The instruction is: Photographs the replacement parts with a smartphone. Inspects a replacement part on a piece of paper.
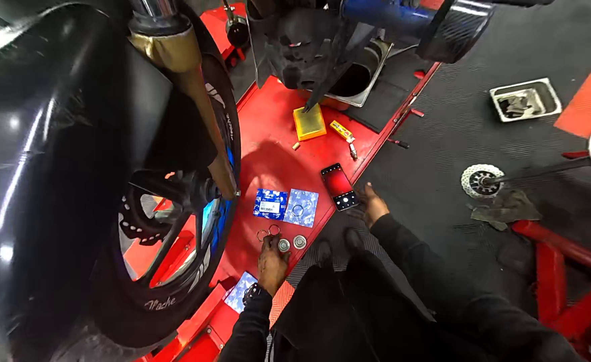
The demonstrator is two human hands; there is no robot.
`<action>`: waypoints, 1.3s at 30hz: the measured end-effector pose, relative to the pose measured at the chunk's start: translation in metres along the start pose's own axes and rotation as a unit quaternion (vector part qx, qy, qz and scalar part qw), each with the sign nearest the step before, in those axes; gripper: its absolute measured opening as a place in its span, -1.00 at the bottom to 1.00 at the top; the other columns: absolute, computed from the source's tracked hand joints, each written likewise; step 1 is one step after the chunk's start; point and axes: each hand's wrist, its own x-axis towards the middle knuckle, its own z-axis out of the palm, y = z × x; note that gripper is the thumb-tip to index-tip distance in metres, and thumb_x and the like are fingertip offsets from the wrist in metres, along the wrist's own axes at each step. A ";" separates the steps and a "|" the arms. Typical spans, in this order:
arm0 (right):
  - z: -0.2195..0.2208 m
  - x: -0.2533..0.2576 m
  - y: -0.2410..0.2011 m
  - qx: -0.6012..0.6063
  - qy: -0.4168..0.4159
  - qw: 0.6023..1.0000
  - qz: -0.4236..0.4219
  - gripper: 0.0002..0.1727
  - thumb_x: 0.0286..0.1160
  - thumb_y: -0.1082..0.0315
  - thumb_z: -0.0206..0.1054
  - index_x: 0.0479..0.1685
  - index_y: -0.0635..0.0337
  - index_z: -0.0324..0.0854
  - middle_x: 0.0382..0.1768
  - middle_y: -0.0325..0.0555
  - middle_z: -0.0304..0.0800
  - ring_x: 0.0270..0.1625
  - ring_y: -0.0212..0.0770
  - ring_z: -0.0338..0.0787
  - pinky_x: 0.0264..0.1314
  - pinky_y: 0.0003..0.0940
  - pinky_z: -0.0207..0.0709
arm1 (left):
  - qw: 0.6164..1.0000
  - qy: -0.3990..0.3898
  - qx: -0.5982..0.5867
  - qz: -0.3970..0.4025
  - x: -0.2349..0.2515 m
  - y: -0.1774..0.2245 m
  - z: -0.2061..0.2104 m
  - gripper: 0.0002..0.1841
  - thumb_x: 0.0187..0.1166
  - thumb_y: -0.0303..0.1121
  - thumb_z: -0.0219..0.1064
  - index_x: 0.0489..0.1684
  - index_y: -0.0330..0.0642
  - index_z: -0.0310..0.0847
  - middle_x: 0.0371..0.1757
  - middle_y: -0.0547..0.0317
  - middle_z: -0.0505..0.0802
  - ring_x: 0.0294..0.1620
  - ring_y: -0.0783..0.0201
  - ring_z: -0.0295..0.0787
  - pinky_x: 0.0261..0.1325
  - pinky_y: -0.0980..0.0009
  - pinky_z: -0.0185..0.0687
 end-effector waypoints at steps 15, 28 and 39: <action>-0.049 -0.072 0.120 -0.135 0.046 0.989 0.042 -0.65 0.81 0.25 0.15 0.34 0.31 0.53 -0.08 0.10 0.87 -0.18 -0.05 0.89 -0.11 -0.09 0.79 | 0.990 0.091 0.012 0.107 0.076 0.007 -0.049 -0.63 0.62 -0.13 0.35 0.26 -0.08 0.77 0.42 -0.06 0.72 0.45 -0.06 0.66 0.46 -0.07 0.62; 0.007 -0.079 0.082 -0.532 0.140 0.805 -0.224 -0.45 0.55 0.04 0.37 0.55 -0.15 0.58 0.30 0.07 0.68 0.24 0.06 0.79 0.22 0.13 0.73 | 0.936 -0.046 0.142 0.317 0.174 0.118 -0.032 -0.54 0.45 -0.22 0.54 0.38 0.09 0.72 0.60 0.02 0.57 0.62 -0.12 0.42 0.56 -0.13 0.46; 0.034 -0.049 0.060 -0.658 0.132 0.692 -0.265 -0.45 0.58 0.08 0.27 0.61 -0.43 0.52 0.35 0.22 0.60 0.26 0.20 0.75 0.00 0.16 0.75 | 0.946 -0.021 0.133 0.296 0.182 0.111 -0.031 -0.85 0.43 -0.30 0.50 -0.11 0.00 0.83 0.29 0.03 0.72 0.45 -0.10 0.53 0.48 -0.13 0.49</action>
